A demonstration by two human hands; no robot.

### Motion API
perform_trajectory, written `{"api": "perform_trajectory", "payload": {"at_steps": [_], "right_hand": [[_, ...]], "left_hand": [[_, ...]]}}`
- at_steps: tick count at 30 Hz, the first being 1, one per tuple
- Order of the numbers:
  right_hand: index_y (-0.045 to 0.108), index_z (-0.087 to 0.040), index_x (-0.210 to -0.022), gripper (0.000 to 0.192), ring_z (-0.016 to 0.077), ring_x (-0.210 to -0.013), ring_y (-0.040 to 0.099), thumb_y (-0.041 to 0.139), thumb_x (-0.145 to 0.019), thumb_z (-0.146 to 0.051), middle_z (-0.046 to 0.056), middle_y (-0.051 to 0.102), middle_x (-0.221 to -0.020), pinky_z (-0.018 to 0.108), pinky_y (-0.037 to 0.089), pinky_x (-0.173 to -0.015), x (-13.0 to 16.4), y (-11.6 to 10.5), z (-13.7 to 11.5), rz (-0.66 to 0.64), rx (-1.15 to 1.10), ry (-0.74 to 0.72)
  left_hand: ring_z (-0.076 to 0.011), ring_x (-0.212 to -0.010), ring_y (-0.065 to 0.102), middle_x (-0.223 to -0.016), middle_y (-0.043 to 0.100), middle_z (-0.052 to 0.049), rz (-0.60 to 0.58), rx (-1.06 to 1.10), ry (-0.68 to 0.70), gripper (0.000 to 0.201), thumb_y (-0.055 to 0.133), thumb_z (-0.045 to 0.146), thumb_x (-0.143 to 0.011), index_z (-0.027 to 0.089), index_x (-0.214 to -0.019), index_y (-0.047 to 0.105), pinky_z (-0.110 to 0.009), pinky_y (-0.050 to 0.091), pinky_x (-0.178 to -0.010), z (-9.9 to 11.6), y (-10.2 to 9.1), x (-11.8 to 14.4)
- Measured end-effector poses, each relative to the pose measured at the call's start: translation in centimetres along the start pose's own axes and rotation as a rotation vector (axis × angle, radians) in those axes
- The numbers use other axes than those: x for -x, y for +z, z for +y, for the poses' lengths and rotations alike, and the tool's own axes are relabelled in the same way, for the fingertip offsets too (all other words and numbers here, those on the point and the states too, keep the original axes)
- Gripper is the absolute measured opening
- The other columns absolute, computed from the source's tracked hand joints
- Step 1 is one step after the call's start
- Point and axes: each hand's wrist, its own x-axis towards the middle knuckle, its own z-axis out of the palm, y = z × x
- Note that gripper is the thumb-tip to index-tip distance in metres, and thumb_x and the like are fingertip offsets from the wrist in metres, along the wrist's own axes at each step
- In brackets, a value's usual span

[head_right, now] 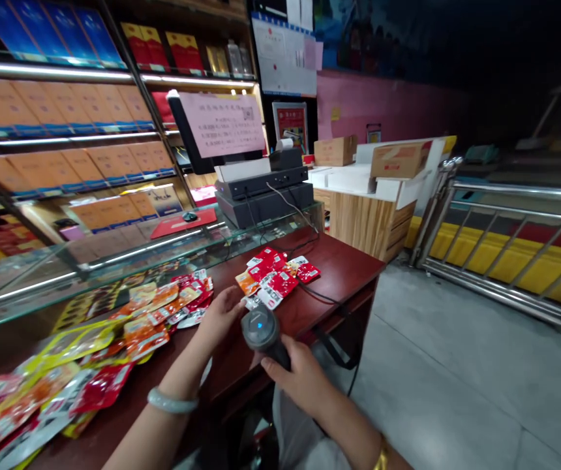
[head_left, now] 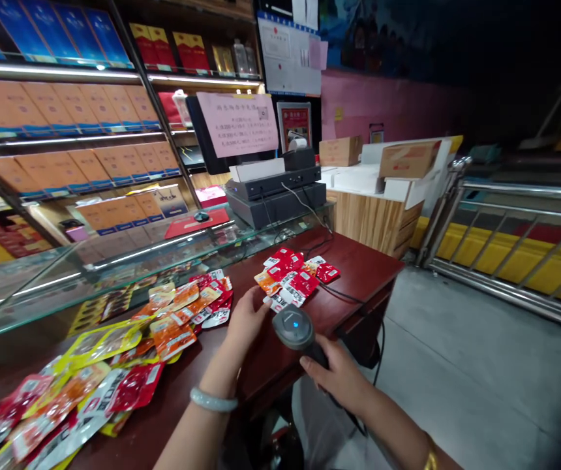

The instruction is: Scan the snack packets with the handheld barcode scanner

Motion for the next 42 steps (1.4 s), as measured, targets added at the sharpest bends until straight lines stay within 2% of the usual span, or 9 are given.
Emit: {"api": "perform_trajectory", "payload": {"at_steps": [4, 7, 12, 16, 20, 24, 28, 36, 42], "right_hand": [[0.069, -0.02, -0.123, 0.044, 0.0226, -0.07, 0.066, 0.064, -0.093, -0.05, 0.002, 0.067, -0.072, 0.031, 0.053, -0.063, 0.2, 0.4, 0.4, -0.041, -0.002, 0.023], [0.069, -0.019, -0.122, 0.043, 0.0237, -0.071, 0.067, 0.065, -0.092, -0.05, 0.003, 0.068, -0.072, 0.032, 0.053, -0.063, 0.1, 1.0, 0.7, -0.069, 0.001, 0.017], [0.069, -0.019, -0.118, 0.042, 0.021, -0.059, 0.063, 0.066, -0.091, -0.052, 0.0, 0.065, -0.065, 0.03, 0.051, -0.057, -0.4, 1.0, 1.2, -0.068, 0.013, 0.051], [0.067, -0.016, -0.115, 0.04, 0.0146, -0.049, 0.053, 0.064, -0.093, -0.05, -0.005, 0.057, -0.058, 0.026, 0.045, -0.05, -1.0, 0.5, 1.4, -0.075, -0.018, 0.059], [0.067, -0.017, -0.11, 0.035, 0.013, -0.049, 0.052, 0.064, -0.094, -0.049, -0.006, 0.055, -0.058, 0.024, 0.043, -0.05, -1.0, 0.6, 0.8, -0.103, -0.042, 0.043], [0.068, -0.017, -0.111, 0.037, 0.0128, -0.048, 0.052, 0.066, -0.093, -0.049, -0.005, 0.058, -0.061, 0.024, 0.044, -0.049, -0.6, 1.1, -0.1, -0.13, -0.047, 0.038], [0.069, -0.017, -0.117, 0.041, 0.0159, -0.054, 0.058, 0.066, -0.093, -0.05, -0.001, 0.064, -0.064, 0.026, 0.049, -0.054, -0.5, 1.5, -0.4, -0.128, -0.032, -0.005], [0.07, -0.017, -0.124, 0.045, 0.0212, -0.067, 0.067, 0.066, -0.093, -0.05, 0.002, 0.069, -0.071, 0.03, 0.054, -0.062, -0.9, 1.0, -0.9, -0.09, -0.008, -0.057], [0.069, -0.015, -0.12, 0.044, 0.0187, -0.06, 0.062, 0.063, -0.096, -0.051, 0.001, 0.065, -0.065, 0.029, 0.051, -0.061, -1.4, 0.6, -1.6, -0.076, 0.035, -0.066]], "left_hand": [[-0.0389, -0.142, 0.052, -0.149, 0.054, -0.033, -0.026, -0.69, 0.096, 0.064, 0.068, 0.037, -0.091, 0.004, -0.143, 0.054, -0.051, 0.042, -0.116, -2.1, -2.7, 2.8], [-0.0429, -0.145, 0.048, -0.148, 0.051, -0.039, -0.083, -0.91, 0.078, 0.073, 0.065, 0.046, -0.093, -0.004, -0.145, 0.051, -0.052, 0.043, -0.115, -2.8, -4.0, 4.1], [-0.0405, -0.145, 0.048, -0.153, 0.05, -0.033, -0.19, -0.941, 0.11, 0.073, 0.061, 0.049, -0.095, -0.001, -0.148, 0.051, -0.051, 0.039, -0.118, -2.8, -4.9, 6.1], [-0.0353, -0.134, 0.06, -0.143, 0.063, -0.024, -0.18, -0.887, 0.133, 0.059, 0.061, 0.043, -0.096, 0.009, -0.144, 0.058, -0.046, 0.045, -0.112, -1.5, -6.0, 8.8], [-0.0331, -0.108, 0.07, -0.112, 0.076, -0.017, -0.024, -0.911, 0.063, 0.04, 0.051, 0.04, -0.101, 0.015, -0.124, 0.071, -0.044, 0.053, -0.095, -0.4, -7.1, 10.0], [-0.0404, -0.113, 0.065, -0.115, 0.071, -0.024, 0.106, -1.058, -0.031, 0.051, 0.059, 0.052, -0.095, 0.007, -0.117, 0.071, -0.047, 0.051, -0.094, -1.0, -7.4, 9.3], [-0.0404, -0.115, 0.065, -0.117, 0.071, -0.024, 0.022, -0.972, -0.08, 0.043, 0.068, 0.044, -0.089, 0.009, -0.113, 0.068, -0.045, 0.05, -0.094, -2.1, -7.0, 8.1], [-0.0278, -0.093, 0.073, -0.101, 0.076, -0.009, -0.05, -0.319, -0.228, 0.026, 0.063, 0.033, -0.089, 0.022, -0.111, 0.055, -0.034, 0.05, -0.078, -1.7, -5.1, 7.1], [-0.0276, -0.09, 0.071, -0.099, 0.076, -0.009, -0.034, -0.198, -0.198, 0.028, 0.067, 0.033, -0.082, 0.022, -0.105, 0.057, -0.035, 0.05, -0.079, -1.5, -3.8, 6.7]]}}
